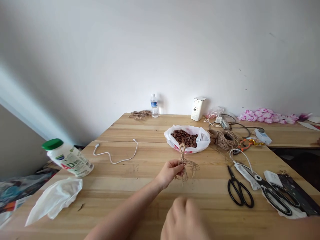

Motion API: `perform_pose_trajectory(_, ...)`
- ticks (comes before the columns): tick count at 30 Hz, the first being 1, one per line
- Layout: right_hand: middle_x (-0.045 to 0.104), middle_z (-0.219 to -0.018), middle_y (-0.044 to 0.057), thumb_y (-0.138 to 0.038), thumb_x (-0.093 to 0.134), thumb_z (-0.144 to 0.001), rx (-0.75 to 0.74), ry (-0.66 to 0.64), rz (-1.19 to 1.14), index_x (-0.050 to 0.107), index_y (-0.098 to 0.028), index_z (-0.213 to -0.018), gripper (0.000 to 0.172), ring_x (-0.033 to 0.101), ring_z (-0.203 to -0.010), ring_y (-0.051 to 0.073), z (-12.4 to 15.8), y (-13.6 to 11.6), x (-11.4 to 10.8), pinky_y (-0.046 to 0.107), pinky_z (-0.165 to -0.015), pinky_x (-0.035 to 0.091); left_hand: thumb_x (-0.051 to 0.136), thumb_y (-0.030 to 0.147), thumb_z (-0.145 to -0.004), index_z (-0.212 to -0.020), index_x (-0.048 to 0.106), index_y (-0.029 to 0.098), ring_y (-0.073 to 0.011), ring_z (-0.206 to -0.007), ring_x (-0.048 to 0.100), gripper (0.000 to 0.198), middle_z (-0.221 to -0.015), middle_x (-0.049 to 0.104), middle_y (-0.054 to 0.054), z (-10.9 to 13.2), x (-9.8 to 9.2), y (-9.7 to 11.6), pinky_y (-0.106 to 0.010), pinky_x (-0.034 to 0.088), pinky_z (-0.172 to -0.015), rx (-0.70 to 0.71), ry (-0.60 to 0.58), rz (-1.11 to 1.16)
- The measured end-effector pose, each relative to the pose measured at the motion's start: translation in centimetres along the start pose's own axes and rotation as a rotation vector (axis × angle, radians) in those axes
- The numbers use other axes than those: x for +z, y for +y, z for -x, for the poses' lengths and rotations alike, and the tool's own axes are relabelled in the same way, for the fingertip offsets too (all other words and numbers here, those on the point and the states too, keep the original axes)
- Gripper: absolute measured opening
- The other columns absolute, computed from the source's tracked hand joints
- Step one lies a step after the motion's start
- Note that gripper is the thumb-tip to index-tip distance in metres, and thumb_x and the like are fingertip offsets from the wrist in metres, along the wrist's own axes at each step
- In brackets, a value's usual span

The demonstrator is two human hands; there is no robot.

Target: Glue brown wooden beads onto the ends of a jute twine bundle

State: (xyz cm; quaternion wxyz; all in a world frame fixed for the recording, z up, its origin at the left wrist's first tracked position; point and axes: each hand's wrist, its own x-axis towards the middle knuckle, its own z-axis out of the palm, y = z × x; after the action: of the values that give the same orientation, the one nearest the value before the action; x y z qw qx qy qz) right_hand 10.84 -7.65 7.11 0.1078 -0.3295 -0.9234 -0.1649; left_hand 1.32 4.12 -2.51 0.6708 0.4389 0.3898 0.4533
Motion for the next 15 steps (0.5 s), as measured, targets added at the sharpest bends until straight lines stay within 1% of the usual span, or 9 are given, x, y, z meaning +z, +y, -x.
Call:
perform_pose_trajectory(2, 0.061, -0.066, 0.011, -0.027, 0.057, -0.080, 0.134, -0.030, -0.069, 0.065, -0.014, -0.075, 0.017, 0.056, -0.072, 0.026, -0.2, 3.7, 1.3, 0.037, -0.058, 0.045, 0.070, 0.035, -0.060, -0.069, 0.064, 0.013, -0.0101, -0.053, 0.050, 0.024, -0.059, 0.058, 0.000, 0.2, 0.1, 0.1, -0.024, 0.037, -0.055, 0.006, -0.006, -0.001)
perform_pose_trajectory(4, 0.060, -0.085, 0.015, -0.032, 0.057, -0.080, 0.383, 0.049, -0.182, 0.063, -0.012, -0.089, 0.023, 0.054, -0.083, 0.028, -0.8, 7.5, 4.0, 0.040, -0.068, 0.044, 0.070, 0.031, -0.060, -0.068, 0.063, 0.013, -0.0104, -0.054, 0.051, 0.021, -0.060, 0.060, -0.001, 0.3, 0.1, 0.1, -0.024, 0.038, -0.056, 0.017, -0.036, -0.002)
perform_pose_trajectory(5, 0.059, -0.092, 0.016, -0.033, 0.059, -0.079, 0.452, 0.096, -0.281, 0.061, -0.011, -0.094, 0.027, 0.053, -0.086, 0.027, -1.1, 9.1, 5.7, 0.039, -0.071, 0.043, 0.070, 0.030, -0.060, -0.069, 0.063, 0.013, -0.0106, -0.055, 0.052, 0.020, -0.061, 0.061, -0.001, 0.3, 0.1, 0.1, -0.024, 0.038, -0.056, 0.017, -0.056, -0.007)
perform_pose_trajectory(6, 0.059, -0.091, 0.012, -0.033, 0.059, -0.079, 0.459, 0.113, -0.439, 0.060, -0.013, -0.093, 0.025, 0.053, -0.084, 0.024, -1.2, 10.4, 7.4, 0.035, -0.071, 0.043, 0.069, 0.029, -0.060, -0.069, 0.062, 0.013, -0.0108, -0.054, 0.053, 0.019, -0.060, 0.061, -0.001, 0.3, 0.1, 0.0, -0.023, 0.038, -0.055, 0.006, -0.079, -0.015)
perform_pose_trajectory(7, 0.059, -0.081, 0.007, -0.032, 0.056, -0.081, 0.447, 0.103, -0.631, 0.060, -0.015, -0.084, 0.018, 0.053, -0.075, 0.020, -1.3, 11.3, 9.0, 0.030, -0.065, 0.042, 0.068, 0.028, -0.061, -0.070, 0.062, 0.013, -0.0109, -0.053, 0.054, 0.018, -0.059, 0.060, -0.001, 0.3, 0.1, 0.0, -0.023, 0.038, -0.054, -0.015, -0.102, -0.026)
perform_pose_trajectory(9, 0.050, -0.060, 0.000, -0.034, 0.049, -0.084, 0.484, 0.077, -0.919, 0.054, -0.016, -0.062, 0.029, 0.047, -0.059, 0.014, -1.1, 12.4, 11.6, 0.025, -0.054, 0.036, 0.065, 0.026, -0.062, -0.067, 0.060, 0.014, -0.0101, -0.047, 0.052, 0.015, -0.055, 0.057, 0.000, 0.2, -0.2, 0.1, -0.023, 0.036, -0.048, -0.064, -0.143, -0.054)
perform_pose_trajectory(11, 0.043, -0.053, -0.002, -0.039, 0.049, -0.083, 0.530, 0.056, -1.147, 0.048, -0.016, -0.056, 0.036, 0.040, -0.052, 0.011, -0.7, 12.8, 13.0, 0.023, -0.050, 0.031, 0.062, 0.023, -0.061, -0.065, 0.060, 0.013, -0.0084, -0.037, 0.046, 0.011, -0.051, 0.054, 0.001, 0.1, -0.9, 0.4, -0.023, 0.031, -0.041, -0.120, -0.190, -0.072)
perform_pose_trajectory(13, 0.042, -0.052, -0.003, -0.044, 0.053, -0.080, 0.579, 0.035, -1.340, 0.049, -0.016, -0.057, 0.037, 0.038, -0.050, 0.010, -0.2, 13.0, 13.4, 0.023, -0.048, 0.029, 0.057, 0.021, -0.060, -0.068, 0.063, 0.012, -0.0083, -0.033, 0.042, 0.013, -0.051, 0.056, -0.001, -0.1, -1.8, 0.8, -0.023, 0.029, -0.039, -0.191, -0.251, -0.075)
perform_pose_trajectory(15, 0.043, -0.051, -0.004, -0.047, 0.057, -0.076, 0.618, 0.027, -1.484, 0.050, -0.016, -0.058, 0.037, 0.038, -0.049, 0.010, 0.3, 13.1, 13.3, 0.023, -0.048, 0.030, 0.055, 0.021, -0.060, -0.072, 0.066, 0.009, -0.0122, -0.041, 0.050, 0.019, -0.056, 0.061, -0.006, -0.3, -2.7, 1.3, -0.025, 0.035, -0.043, -0.272, -0.313, -0.083)
